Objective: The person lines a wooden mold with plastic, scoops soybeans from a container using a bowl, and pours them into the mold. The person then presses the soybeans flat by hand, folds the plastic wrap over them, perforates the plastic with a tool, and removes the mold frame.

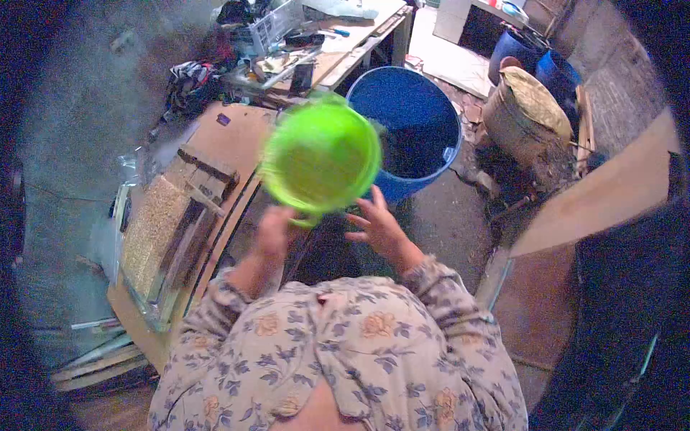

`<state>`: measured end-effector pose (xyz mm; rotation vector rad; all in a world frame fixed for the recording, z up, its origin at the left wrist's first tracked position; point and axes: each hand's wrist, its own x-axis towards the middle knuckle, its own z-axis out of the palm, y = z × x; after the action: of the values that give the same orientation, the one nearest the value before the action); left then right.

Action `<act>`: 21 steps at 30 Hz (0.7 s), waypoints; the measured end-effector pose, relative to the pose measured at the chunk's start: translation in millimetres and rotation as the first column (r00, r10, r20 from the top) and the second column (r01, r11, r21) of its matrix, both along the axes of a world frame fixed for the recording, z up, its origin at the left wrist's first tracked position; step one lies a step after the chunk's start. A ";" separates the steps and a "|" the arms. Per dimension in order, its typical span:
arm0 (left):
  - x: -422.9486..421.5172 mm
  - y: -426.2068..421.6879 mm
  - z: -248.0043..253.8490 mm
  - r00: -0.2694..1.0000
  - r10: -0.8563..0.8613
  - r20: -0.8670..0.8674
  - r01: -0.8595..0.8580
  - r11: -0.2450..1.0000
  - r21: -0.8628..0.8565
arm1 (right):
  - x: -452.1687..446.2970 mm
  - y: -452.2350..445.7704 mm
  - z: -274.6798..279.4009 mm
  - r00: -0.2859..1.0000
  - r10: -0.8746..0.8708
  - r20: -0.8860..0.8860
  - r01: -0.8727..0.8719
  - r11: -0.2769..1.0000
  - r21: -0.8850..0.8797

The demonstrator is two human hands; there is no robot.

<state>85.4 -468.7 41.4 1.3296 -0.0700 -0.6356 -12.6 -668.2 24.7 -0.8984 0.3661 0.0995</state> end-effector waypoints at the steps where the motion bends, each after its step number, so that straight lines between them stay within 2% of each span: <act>1: -6.5 -22.0 -27.6 0.985 -0.153 0.079 0.149 0.987 0.059 | -12.5 -21.8 -6.9 1.000 -0.017 0.002 0.016 0.995 0.100; 2: -13.0 -44.1 -54.9 0.941 -0.299 0.160 0.282 0.952 0.122 | -29.6 -38.6 -10.4 0.997 -0.082 0.013 0.081 0.995 0.062; 3: -34.1 -71.6 -31.5 0.941 -0.339 0.016 0.338 0.939 0.056 | -48.4 -52.0 -11.7 0.989 -0.149 0.024 0.148 0.989 0.023; 5: -46.7 -108.3 -65.4 0.877 -0.430 -0.214 0.427 0.902 -0.059 | -79.9 -74.0 -14.6 0.942 -0.319 -0.102 0.306 0.944 -0.124; 7: -51.5 -128.2 -59.6 0.813 -0.582 -0.023 0.578 0.802 0.153 | -106.4 -109.1 -64.1 0.950 -0.297 -0.096 0.298 0.954 -0.005; 8: -49.2 -140.8 -90.3 0.741 -0.671 0.040 0.649 0.730 0.214 | -106.0 -115.5 -65.9 0.950 -0.294 -0.100 0.296 0.955 -0.004; 9: -49.3 -149.8 -63.0 0.720 -0.689 0.085 0.667 0.720 0.190 | -105.6 -119.1 -65.1 0.932 -0.342 -0.121 0.356 0.927 0.121; 10: -47.6 -158.1 -74.4 0.736 -0.666 0.121 0.635 0.742 0.214 | -105.9 -121.4 -66.8 0.909 -0.388 -0.156 0.416 0.876 0.243; 11: -45.0 -167.1 -93.2 0.749 -0.644 0.155 0.604 0.761 0.238 | -103.5 -126.4 -70.0 0.905 -0.389 -0.174 0.423 0.872 0.247; 12: -37.8 -175.5 -114.2 0.750 -0.646 0.142 0.625 0.763 0.164 | -96.8 -133.1 -72.6 0.899 -0.400 -0.177 0.435 0.859 0.270; 13: -32.6 -180.9 -110.3 0.786 -0.619 -0.001 0.616 0.782 0.099 | -87.5 -138.6 -73.8 0.893 -0.412 -0.181 0.449 0.844 0.293; 15: -16.4 -190.4 -119.0 0.801 -0.599 0.009 0.593 0.796 0.122 | -63.3 -147.4 -72.9 0.913 -0.375 -0.162 0.400 0.900 0.171; 17: 7.0 -199.3 -107.3 0.783 -0.623 0.003 0.614 0.772 0.162 | -41.7 -160.7 -90.2 0.888 -0.432 -0.156 0.456 0.867 0.199; 18: 24.7 -207.5 -108.4 0.752 -0.660 0.000 0.646 0.736 0.201 | -27.0 -172.1 -95.7 0.885 -0.436 -0.164 0.462 0.866 0.193; 19: 38.8 -213.8 -110.8 0.720 -0.694 -0.013 0.677 0.697 0.236 | -16.2 -181.4 -100.9 0.882 -0.446 -0.152 0.463 0.882 0.094; 21: 72.9 -226.6 -134.4 0.724 -0.650 0.231 0.581 0.755 0.304 | 7.1 -201.4 -110.6 0.834 -0.512 -0.205 0.514 0.856 -0.050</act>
<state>158.4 -695.3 -93.0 1.6185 -0.7736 -1.0048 -5.5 -869.6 -85.8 -0.7564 0.7977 -0.3052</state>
